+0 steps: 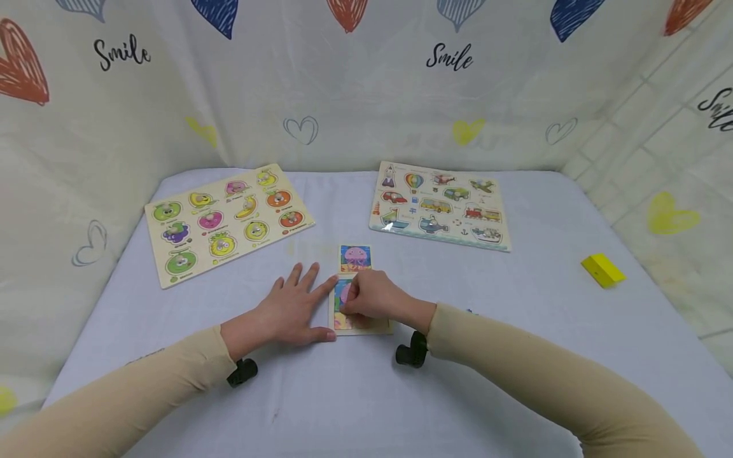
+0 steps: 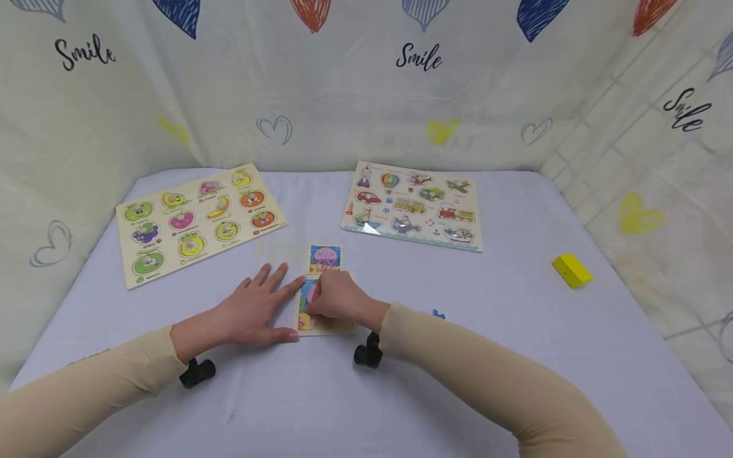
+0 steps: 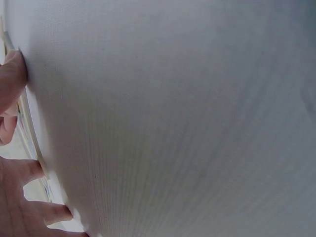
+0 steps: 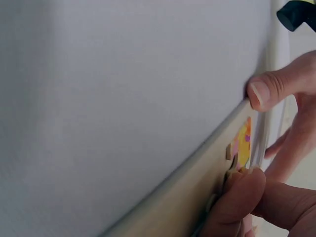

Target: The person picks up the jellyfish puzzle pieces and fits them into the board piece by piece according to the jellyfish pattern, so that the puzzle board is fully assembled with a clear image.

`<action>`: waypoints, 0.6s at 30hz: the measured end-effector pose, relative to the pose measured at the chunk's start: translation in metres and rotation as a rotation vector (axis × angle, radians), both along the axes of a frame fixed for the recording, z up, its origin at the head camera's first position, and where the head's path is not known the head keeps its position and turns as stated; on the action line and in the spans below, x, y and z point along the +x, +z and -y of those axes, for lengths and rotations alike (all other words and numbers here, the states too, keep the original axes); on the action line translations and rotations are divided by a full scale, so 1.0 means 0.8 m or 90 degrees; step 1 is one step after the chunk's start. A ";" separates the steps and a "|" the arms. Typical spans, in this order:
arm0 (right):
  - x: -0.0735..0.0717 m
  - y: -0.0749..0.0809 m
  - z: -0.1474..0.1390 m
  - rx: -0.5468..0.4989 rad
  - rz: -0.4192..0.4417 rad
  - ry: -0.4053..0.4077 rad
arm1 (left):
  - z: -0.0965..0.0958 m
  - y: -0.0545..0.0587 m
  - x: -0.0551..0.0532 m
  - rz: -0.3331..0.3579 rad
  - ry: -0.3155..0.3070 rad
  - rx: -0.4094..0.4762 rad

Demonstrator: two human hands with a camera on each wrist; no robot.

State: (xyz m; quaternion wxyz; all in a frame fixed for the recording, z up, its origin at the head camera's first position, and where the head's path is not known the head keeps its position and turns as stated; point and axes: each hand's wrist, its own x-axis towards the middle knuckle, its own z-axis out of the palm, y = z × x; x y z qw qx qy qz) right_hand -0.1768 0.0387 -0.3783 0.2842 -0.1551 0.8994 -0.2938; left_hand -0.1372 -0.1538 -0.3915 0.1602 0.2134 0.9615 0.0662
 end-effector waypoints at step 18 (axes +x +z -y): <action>-0.011 0.009 0.004 0.037 0.070 -0.001 | 0.001 -0.002 0.000 0.000 -0.003 0.000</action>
